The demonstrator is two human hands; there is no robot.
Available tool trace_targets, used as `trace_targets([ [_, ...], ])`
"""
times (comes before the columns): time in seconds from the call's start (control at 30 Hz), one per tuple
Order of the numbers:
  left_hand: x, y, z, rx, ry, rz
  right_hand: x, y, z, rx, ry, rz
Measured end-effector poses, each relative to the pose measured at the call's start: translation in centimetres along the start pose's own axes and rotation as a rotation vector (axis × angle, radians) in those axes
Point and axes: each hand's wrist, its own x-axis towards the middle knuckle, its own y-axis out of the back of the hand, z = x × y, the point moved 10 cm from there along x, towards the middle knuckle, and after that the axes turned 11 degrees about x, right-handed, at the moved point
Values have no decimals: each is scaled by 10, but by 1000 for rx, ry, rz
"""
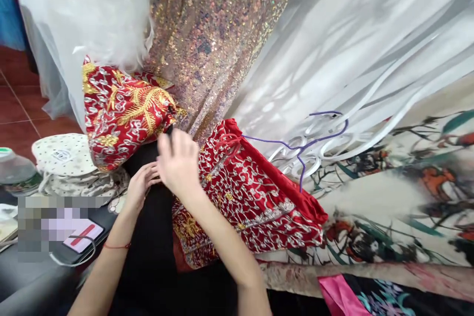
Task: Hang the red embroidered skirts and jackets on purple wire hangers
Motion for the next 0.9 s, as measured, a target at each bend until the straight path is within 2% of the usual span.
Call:
trace_targets([
  [0.03,-5,12,-11,-19,39,38,12,-36,-25,17,160,-168],
  [0.1,-16,25,-24,-22,102,57,27,-84,-57,25,366,-357],
  [0.17,-22,24,-24,0,123,6,44,-106,-66,12,420,-416],
  [0.27,-22,19,-5,3,62,-22,76,-113,-58,10,337,-468],
  [0.37,-16,16,19,-29,-2,-4,103,-98,-48,30,188,-496],
  [0.47,-11,17,38,-77,-39,25,117,-74,-40,35,18,-452],
  [0.57,-11,20,54,-135,-92,64,115,-53,-33,60,-114,-403],
  [0.7,-14,22,68,-170,-173,142,105,-23,-23,131,-190,-330],
  [0.8,-11,20,90,-114,-276,226,106,17,-4,167,-185,-145],
  [0.9,-8,11,140,35,-449,304,110,68,35,105,-223,160],
])
